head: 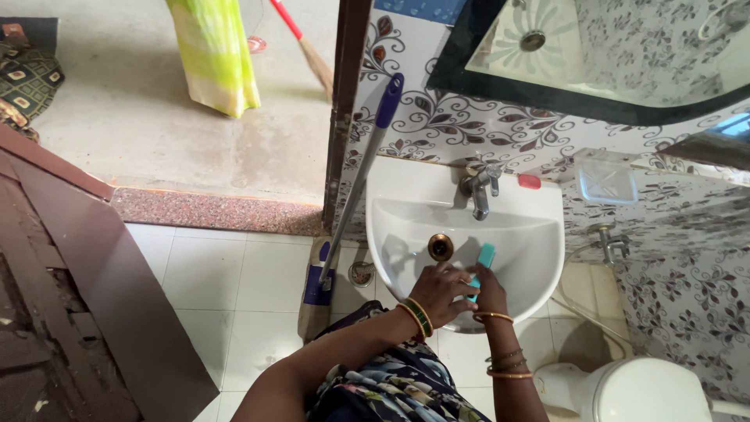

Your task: The person cleans a bathroom sink and faucet using a small brush, scrubbing the basin and around the fixtures while occasionally rinsing the brush.

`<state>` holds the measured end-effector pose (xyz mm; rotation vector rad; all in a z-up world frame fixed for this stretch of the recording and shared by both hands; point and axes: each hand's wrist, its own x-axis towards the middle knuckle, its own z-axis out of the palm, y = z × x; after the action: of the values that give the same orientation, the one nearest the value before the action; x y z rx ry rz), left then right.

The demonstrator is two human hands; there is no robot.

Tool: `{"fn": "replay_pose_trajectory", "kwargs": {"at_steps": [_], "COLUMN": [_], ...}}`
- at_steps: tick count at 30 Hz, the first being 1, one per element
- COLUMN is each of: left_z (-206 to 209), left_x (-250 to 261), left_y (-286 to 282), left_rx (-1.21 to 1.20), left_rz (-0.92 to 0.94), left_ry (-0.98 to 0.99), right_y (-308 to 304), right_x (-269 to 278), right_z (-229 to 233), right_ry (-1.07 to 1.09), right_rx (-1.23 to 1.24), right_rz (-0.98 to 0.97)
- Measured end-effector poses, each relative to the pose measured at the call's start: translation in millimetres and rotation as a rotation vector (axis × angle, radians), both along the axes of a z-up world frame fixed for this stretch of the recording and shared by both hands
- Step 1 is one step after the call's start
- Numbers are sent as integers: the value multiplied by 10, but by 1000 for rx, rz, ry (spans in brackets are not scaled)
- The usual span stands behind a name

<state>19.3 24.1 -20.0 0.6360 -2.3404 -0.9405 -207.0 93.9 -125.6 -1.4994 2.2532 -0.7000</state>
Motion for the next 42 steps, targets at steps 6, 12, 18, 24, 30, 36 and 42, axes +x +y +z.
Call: {"fn": "replay_pose_trajectory", "kwargs": {"at_steps": [6, 12, 18, 24, 30, 36, 42], "left_z": [562, 594, 59, -212, -68, 584, 944], "left_x": [131, -37, -308, -324, 34, 376, 335], "left_y": [-199, -345, -168, -99, -84, -317, -470], "left_rx": [-77, -82, -49, -167, -189, -158, -210], "left_rz": [98, 151, 44, 30, 47, 107, 152], "left_ry": [149, 184, 81, 51, 39, 121, 176], "right_y": [-187, -267, -96, -198, -101, -265, -593], "right_x": [276, 136, -197, 79, 199, 620, 1091], "right_z": [-61, -84, -15, 452, 273, 80, 426], "right_ry": [233, 94, 195, 127, 95, 52, -363], "right_rx": [153, 130, 70, -85, 156, 226, -136], "right_rz": [525, 396, 174, 47, 59, 544, 417]}}
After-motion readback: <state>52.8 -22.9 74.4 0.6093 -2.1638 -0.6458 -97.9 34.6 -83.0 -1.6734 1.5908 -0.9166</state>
